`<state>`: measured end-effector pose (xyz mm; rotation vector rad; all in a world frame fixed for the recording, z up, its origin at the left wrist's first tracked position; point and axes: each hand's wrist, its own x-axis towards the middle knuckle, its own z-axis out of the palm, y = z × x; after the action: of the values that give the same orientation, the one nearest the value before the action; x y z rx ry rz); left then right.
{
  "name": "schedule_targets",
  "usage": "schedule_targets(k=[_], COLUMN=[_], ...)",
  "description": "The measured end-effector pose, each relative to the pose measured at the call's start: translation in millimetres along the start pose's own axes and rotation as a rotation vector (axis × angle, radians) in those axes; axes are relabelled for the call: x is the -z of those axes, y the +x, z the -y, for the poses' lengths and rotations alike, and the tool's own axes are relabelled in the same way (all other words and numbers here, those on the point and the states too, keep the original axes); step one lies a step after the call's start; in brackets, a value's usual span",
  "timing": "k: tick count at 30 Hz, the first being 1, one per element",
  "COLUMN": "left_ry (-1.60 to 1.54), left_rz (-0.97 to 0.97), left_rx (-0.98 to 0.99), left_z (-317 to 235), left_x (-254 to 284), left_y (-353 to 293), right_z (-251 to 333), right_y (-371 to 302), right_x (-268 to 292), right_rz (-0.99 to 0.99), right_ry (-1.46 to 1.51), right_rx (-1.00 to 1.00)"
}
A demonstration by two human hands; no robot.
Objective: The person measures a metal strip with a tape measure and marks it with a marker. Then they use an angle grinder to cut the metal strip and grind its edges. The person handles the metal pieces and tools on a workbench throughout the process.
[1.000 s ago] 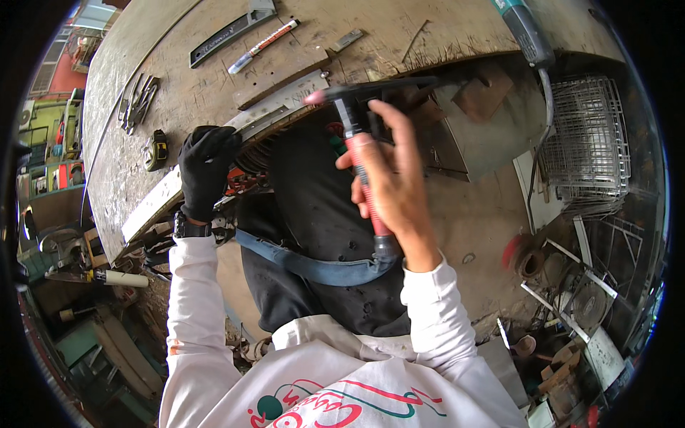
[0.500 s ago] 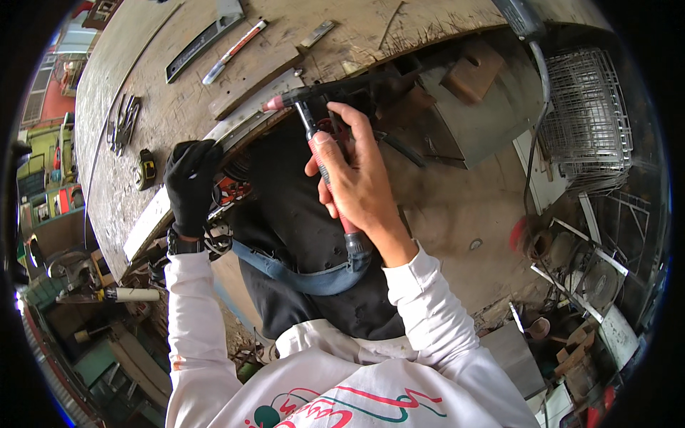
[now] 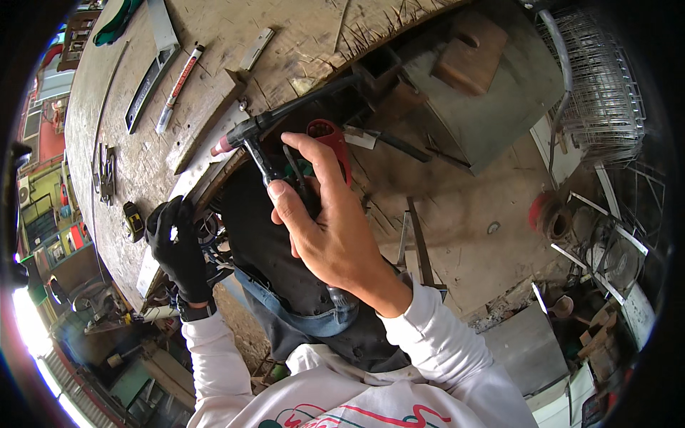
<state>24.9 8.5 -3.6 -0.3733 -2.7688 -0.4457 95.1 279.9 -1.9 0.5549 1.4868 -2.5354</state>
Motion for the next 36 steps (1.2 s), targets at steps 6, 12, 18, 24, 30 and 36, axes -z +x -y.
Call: schedule_targets(k=[6, 12, 18, 24, 30, 36], left_ry=[-0.178, -1.198, -0.885, -0.921, -0.151, -0.127], left_rz=[0.022, -0.464, -0.509, -0.440, -0.004, -0.032], left_rx=[0.091, 0.198, 0.146, 0.160, -0.067, -0.065], left_z=[0.2, -10.2, 26.1, -9.6, 11.7, 19.7], left_x=[9.0, 98.2, 20.5, 1.0, 10.9, 4.1], left_y=[4.0, 59.6, 3.0, 9.2, 1.7, -7.2], right_z=[10.8, 7.0, 7.4, 8.1, 2.5, 1.4], right_y=[4.7, 4.9, 0.8, -5.7, -6.3, -8.3], right_x=[4.1, 11.8, 6.3, 0.8, -0.7, -3.1], right_rz=[-0.042, -0.075, -0.096, -0.102, -0.121, -0.103], right_ry=[0.048, 0.006, -0.027, -0.054, -0.047, -0.030], right_rx=[-0.048, 0.042, 0.035, 0.027, 0.061, 0.055])
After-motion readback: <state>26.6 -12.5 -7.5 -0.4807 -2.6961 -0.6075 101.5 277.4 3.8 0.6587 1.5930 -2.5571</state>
